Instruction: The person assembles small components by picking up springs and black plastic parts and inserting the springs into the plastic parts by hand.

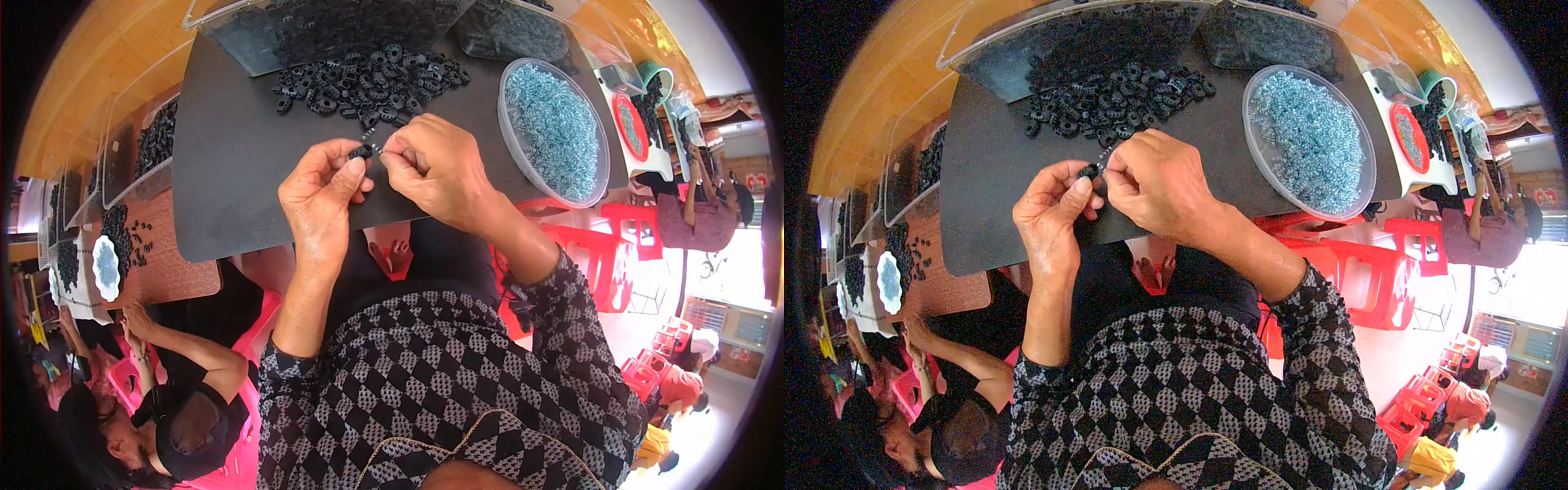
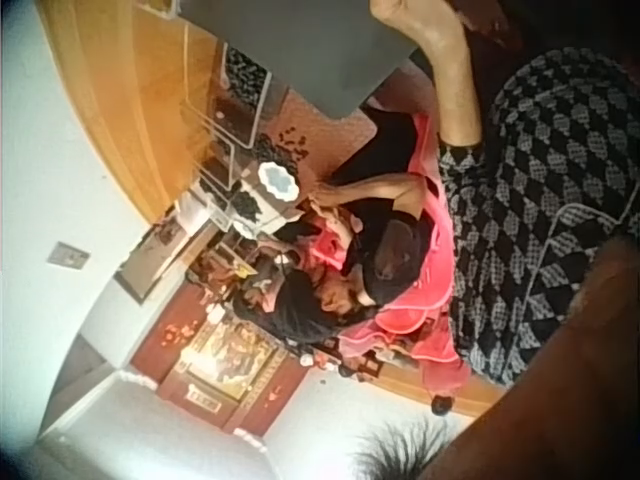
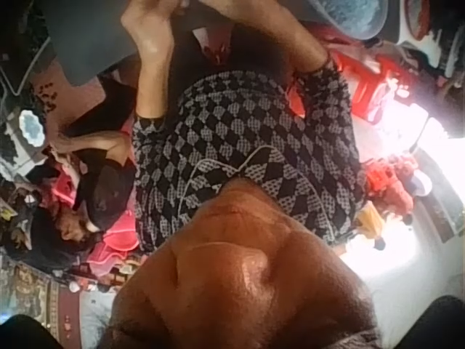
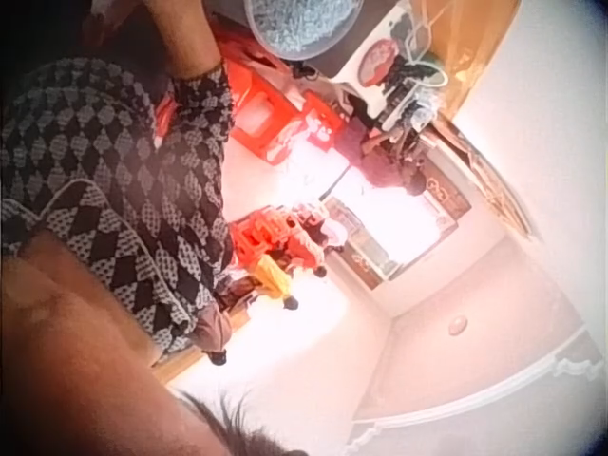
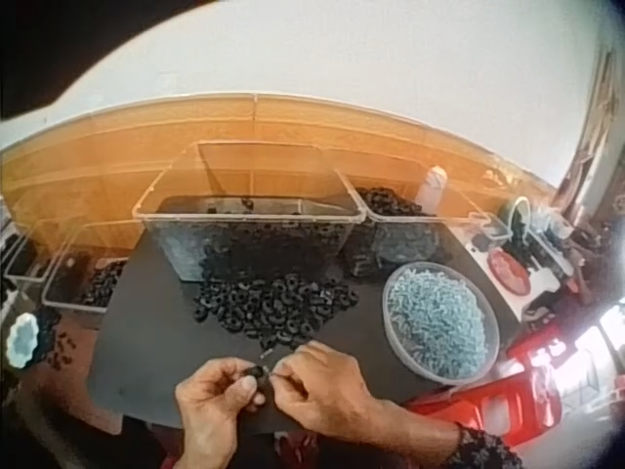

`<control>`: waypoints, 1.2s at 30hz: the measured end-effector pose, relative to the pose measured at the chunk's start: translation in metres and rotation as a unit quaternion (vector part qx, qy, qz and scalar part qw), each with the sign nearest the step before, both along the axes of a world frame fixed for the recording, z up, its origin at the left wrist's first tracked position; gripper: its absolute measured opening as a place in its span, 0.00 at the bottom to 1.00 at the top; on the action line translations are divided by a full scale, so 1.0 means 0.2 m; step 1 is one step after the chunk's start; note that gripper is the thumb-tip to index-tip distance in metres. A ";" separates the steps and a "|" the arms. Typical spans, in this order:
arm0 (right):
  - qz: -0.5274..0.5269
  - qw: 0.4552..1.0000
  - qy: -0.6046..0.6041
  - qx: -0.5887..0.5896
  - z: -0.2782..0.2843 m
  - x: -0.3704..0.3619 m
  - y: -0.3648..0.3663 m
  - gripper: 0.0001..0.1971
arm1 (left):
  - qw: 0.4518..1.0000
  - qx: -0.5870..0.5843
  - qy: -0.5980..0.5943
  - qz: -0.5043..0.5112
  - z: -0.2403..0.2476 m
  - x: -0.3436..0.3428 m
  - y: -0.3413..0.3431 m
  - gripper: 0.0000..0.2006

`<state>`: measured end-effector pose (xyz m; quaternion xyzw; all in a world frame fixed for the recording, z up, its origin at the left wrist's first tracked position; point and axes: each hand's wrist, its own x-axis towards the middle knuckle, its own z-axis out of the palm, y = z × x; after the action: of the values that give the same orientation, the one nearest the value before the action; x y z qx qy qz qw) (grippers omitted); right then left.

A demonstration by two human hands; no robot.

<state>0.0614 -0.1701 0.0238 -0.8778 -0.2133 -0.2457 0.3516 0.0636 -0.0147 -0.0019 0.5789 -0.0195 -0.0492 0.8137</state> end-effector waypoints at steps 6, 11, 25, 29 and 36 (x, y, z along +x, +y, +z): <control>0.006 0.937 0.312 0.160 0.10 -0.04 -0.01 0.07 | 0.998 -0.043 0.005 -0.052 -0.01 -0.01 0.03 0.09; 0.026 0.909 0.373 0.187 0.13 -0.02 -0.04 0.08 | 0.996 -0.049 -0.018 -0.070 -0.03 -0.02 0.04 0.09; -0.137 0.947 0.202 0.210 0.12 -0.03 -0.23 0.07 | 0.996 -0.086 0.012 -0.034 -0.02 -0.04 0.04 0.09; -0.122 0.985 0.116 0.032 0.02 -0.05 -0.26 0.07 | 0.995 -0.093 0.022 -0.034 0.00 -0.05 0.03 0.09; -0.081 0.975 -0.020 -0.207 -0.05 0.01 -0.18 0.09 | 0.994 -0.101 0.021 -0.041 -0.02 -0.04 0.04 0.10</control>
<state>0.0644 -0.2067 0.0134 -0.9408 -0.1945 -0.2413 0.1369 0.0546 -0.0073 -0.0064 0.4911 -0.0309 -0.0927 0.8656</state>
